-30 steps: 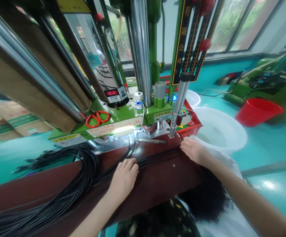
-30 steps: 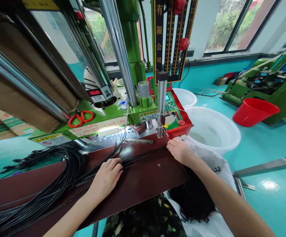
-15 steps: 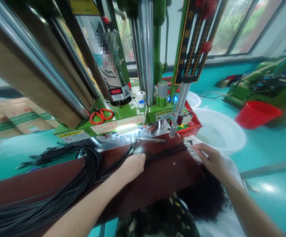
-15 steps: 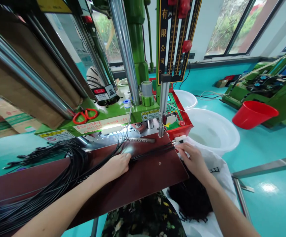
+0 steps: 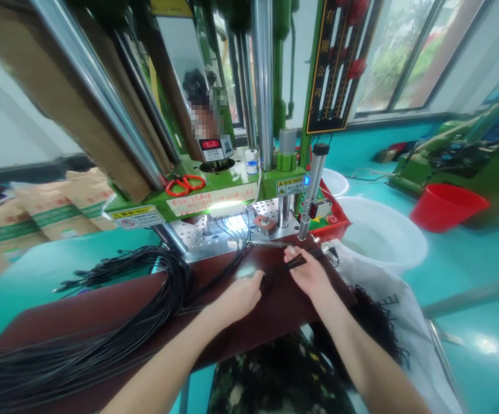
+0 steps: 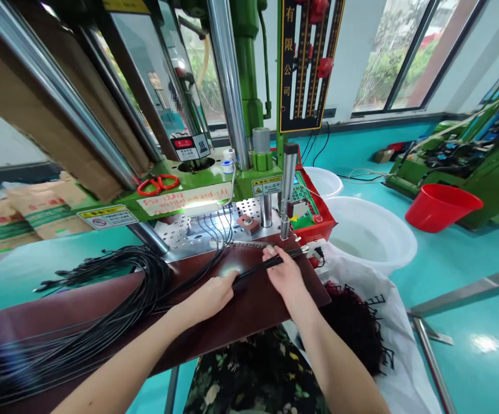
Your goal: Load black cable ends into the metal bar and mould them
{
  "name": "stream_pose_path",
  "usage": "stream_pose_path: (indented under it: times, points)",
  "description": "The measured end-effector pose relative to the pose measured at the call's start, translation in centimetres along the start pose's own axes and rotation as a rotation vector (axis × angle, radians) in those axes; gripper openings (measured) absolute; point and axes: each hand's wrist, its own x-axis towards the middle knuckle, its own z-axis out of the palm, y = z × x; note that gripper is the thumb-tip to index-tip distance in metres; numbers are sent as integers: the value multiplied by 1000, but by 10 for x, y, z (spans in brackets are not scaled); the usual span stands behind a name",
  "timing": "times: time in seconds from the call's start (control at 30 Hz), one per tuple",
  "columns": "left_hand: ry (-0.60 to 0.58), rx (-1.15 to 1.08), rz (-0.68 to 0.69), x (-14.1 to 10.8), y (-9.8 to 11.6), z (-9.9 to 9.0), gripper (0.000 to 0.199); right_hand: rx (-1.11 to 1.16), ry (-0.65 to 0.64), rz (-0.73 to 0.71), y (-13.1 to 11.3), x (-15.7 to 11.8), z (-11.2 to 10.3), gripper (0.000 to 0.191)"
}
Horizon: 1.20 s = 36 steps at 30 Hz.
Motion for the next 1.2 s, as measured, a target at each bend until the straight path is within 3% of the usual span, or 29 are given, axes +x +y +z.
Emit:
stream_pose_path:
  times: [0.1, 0.2, 0.37, 0.47, 0.5, 0.57, 0.63, 0.7, 0.8, 0.9, 1.1, 1.2]
  points:
    - [-32, 19, 7, -21, 13, -1, 33, 3, -37, -96, -21, -5, 3, 19]
    - [-95, 4, 83, -58, 21, 0, 34, -122, -166, -63, -28, -29, 1, 14]
    - [-375, -80, 152, -115, 16, 12, 22, -480, -446, 114, -4, -70, 0, 21]
    - [-467, -408, 231, -120, 17, 25, 27, -766, -660, 93, 20, -86, 7, 25]
    - [-445, -623, 250, -116, 22, 30, 33, -875, -742, 58, 27, -89, 10, 25]
    - [-267, -1166, 205, -103, 35, 38, 41, -1069, -849, 40, 38, -93, 14, 25]
    - [-2, -1664, 63, -86, 52, 45, 38, -1160, -833, 119, 44, -93, 16, 27]
    - [146, -1934, -66, -70, 64, 50, 39, -1118, -747, 201, 45, -88, 15, 30]
    - [154, -2002, -180, -56, 70, 55, 37, -904, -706, 228, 37, -72, 17, 38]
    - [109, -1942, -239, -49, 67, 58, 36, -850, -747, 132, 25, -56, 29, 40]
    - [132, -1946, -273, -39, 65, 54, 41, -1563, -984, 71, 13, -51, 63, 39]
    - [155, -1960, -268, -36, 64, 52, 42, -1732, -1052, -38, 17, -56, 71, 37]
